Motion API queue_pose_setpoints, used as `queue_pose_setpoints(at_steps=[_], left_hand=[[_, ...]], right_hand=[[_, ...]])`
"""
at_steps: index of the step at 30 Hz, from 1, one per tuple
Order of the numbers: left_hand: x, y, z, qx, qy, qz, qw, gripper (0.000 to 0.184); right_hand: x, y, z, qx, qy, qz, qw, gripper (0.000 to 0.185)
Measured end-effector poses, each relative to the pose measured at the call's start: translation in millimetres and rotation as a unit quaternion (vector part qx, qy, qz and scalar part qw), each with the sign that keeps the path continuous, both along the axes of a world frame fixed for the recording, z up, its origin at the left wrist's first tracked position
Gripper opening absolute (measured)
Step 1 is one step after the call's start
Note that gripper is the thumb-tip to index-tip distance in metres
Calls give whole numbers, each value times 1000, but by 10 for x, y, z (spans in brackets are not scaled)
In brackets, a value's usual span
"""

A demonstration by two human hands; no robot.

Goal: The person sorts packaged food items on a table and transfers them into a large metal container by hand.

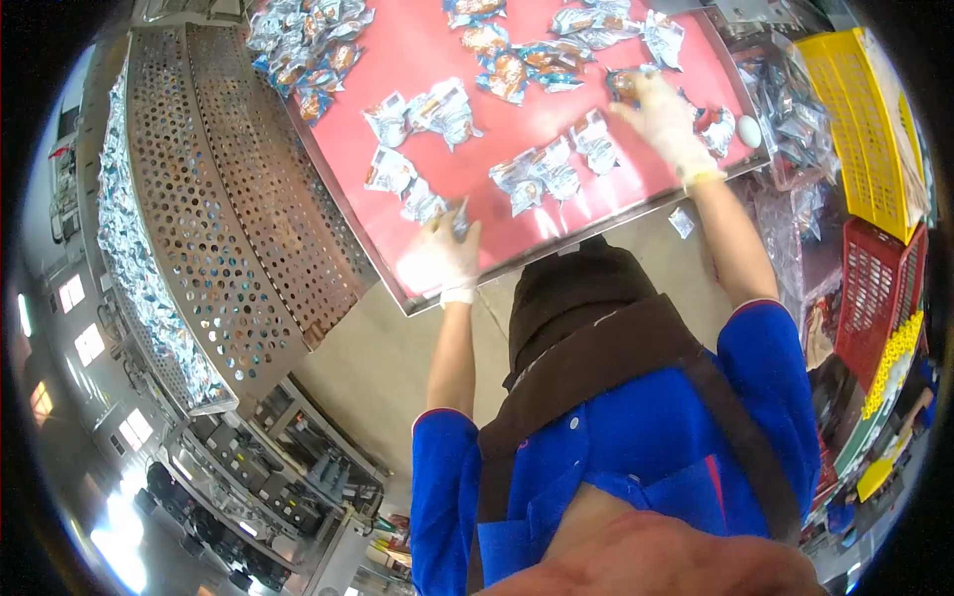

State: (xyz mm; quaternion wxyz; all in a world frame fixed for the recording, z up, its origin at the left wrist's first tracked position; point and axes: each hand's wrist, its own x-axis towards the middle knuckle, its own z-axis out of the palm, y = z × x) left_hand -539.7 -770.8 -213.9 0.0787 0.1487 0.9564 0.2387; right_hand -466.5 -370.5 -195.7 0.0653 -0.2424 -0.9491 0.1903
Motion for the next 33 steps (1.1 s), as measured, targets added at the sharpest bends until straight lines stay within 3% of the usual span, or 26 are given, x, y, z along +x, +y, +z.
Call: queue_pose_setpoints(at_steps=[3, 4, 6, 8, 9, 10, 11, 14, 15, 18, 19, 20, 21, 24, 28, 29, 32, 33], left_hand=[[60, 457, 20, 50, -50, 24, 997, 56], [37, 545, -8, 87, -77, 43, 992, 57], [-27, 616, -18, 29, -57, 9, 998, 58], [-90, 656, -10, 24, -68, -18, 997, 61], [-139, 658, 15, 47, -86, -30, 995, 63], [-182, 653, 39, 71, -101, -43, 991, 65], [-185, 608, 27, 128, -112, -43, 985, 69], [-237, 256, 206, 125, -72, 9, 989, 66], [-255, 122, 307, 130, -45, 39, 990, 63], [-380, -426, 55, -34, 10, -19, 999, 66], [-383, -349, 183, -12, -123, 17, 992, 66], [-406, -356, 88, 23, -109, 22, 994, 66], [-453, -350, -40, 58, -96, 27, 993, 66], [-521, -280, 7, 108, -116, 57, 986, 61], [-310, -210, 190, 161, -124, 99, 974, 58], [-237, -187, 205, 180, -133, 113, 968, 57], [-137, -95, -158, 196, -142, -30, 970, 58], [-115, -67, -361, 215, -196, 5, 957, 64]], right_hand=[[-351, 233, -282, 104, -114, 43, 987, 37], [-366, 252, -286, 83, -97, 41, 991, 37], [-361, 323, -267, 42, -67, 35, 996, 37], [-187, 212, -188, -135, 76, -35, 987, 46], [-67, 104, -128, -244, 140, -74, 957, 50], [15, 29, -76, -349, 204, -111, 908, 54], [102, -34, -128, -462, 281, -73, 838, 63], [319, -303, -280, -529, 250, -182, 790, 58], [375, -358, -398, -467, 226, -162, 840, 56], [637, -409, -763, -304, 156, -88, 936, 48], [726, -393, -834, -274, 136, -53, 950, 46], [752, -392, -830, -242, 116, -17, 963, 44], [780, -373, -824, -329, 115, -29, 937, 46], [751, -307, -504, -110, 63, 75, 989, 53], [632, -390, -169, 10, 66, 174, 983, 62], [605, -436, -174, 4, 35, 197, 980, 77], [389, -695, 12, 53, -49, 267, 961, 92], [331, -766, 4, 55, -94, 272, 956, 99]])
